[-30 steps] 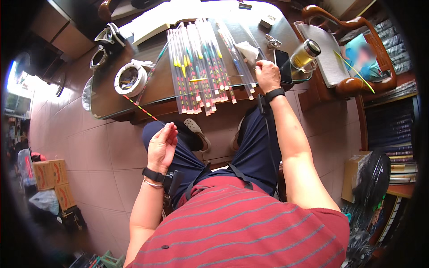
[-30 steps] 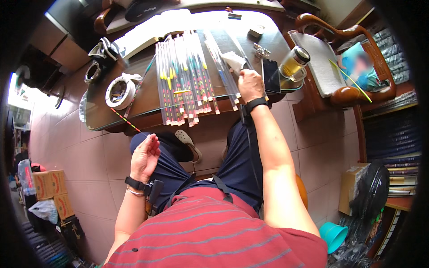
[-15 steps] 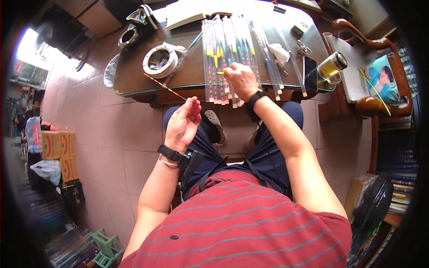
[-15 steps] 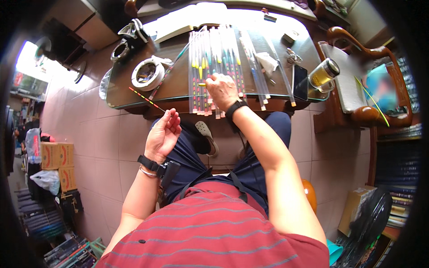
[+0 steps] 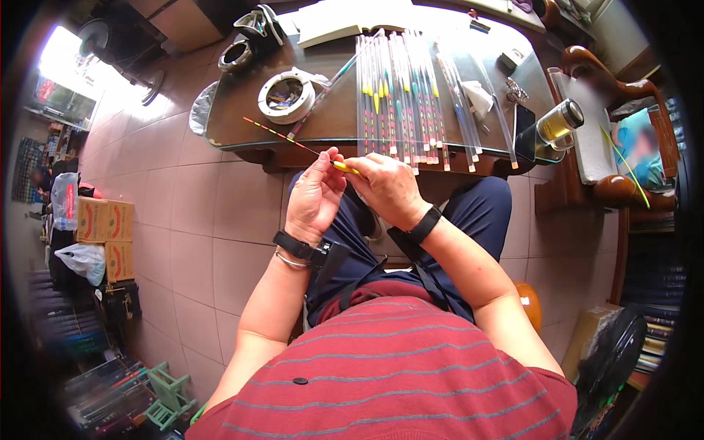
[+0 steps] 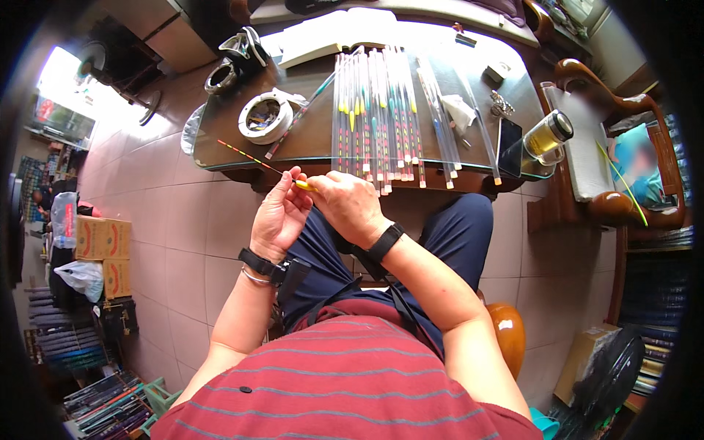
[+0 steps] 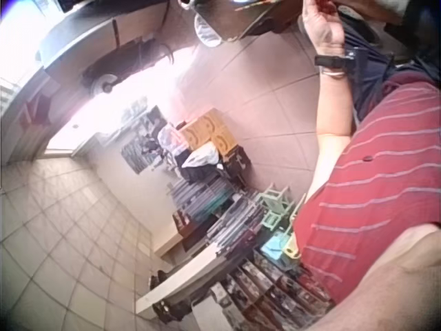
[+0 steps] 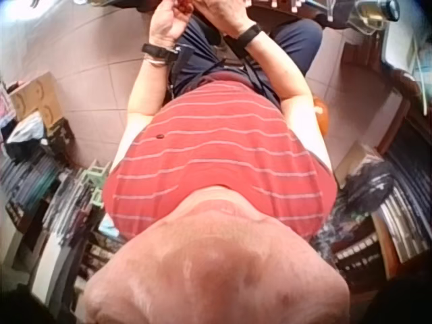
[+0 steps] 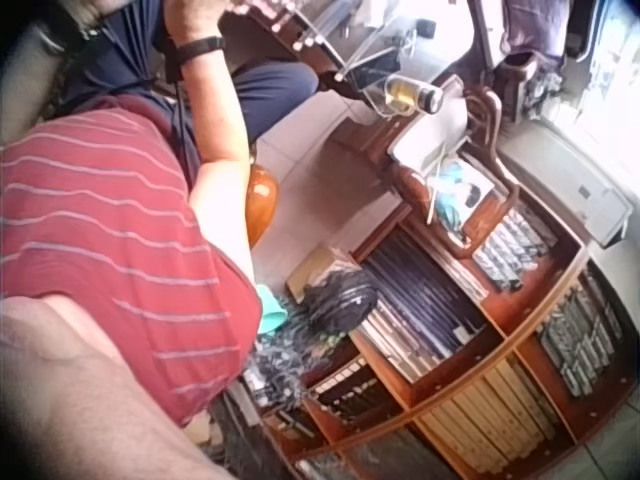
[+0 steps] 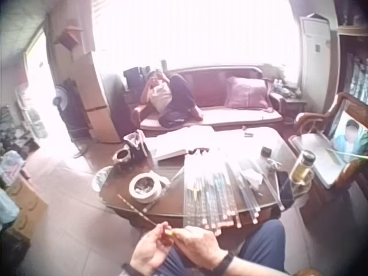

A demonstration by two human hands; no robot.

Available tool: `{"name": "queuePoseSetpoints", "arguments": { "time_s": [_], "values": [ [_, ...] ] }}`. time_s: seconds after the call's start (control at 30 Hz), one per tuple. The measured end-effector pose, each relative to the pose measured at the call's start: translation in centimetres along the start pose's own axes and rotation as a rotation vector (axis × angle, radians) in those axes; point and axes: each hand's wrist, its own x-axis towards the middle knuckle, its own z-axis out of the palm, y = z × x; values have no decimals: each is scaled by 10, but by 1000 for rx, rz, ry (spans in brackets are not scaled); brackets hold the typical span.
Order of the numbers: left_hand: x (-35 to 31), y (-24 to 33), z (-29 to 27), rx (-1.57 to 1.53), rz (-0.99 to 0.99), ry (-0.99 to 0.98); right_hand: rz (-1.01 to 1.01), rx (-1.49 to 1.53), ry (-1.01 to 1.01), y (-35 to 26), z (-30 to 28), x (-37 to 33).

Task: Inspecting and assembling fishing floats by inserting them into protective tubes and organizing them on a table.

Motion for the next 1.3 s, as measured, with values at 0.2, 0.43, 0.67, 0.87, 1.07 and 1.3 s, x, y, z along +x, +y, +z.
{"name": "queuePoseSetpoints", "arguments": {
  "time_s": [0.2, 0.43, 0.67, 0.87, 1.07, 1.3],
  "values": [
    [-7, 4, -1, 60, 116, -2, -21, -16, -24, -12, 0, 4],
    [-12, -5, 1, 140, 151, -17, 23, 85, 1, -20, -7, -1],
    [-14, -2, -3, 249, 151, -9, 57, 172, -31, -22, -11, 3],
    [-14, 3, 5, 327, 194, -16, 190, 467, -70, -13, -7, 3],
    [-19, -6, 7, 436, 185, -52, 146, 310, -39, -16, -19, -1],
    [-13, -5, 5, 359, 209, -24, 114, 342, -62, -25, -29, 1]
  ]
}}
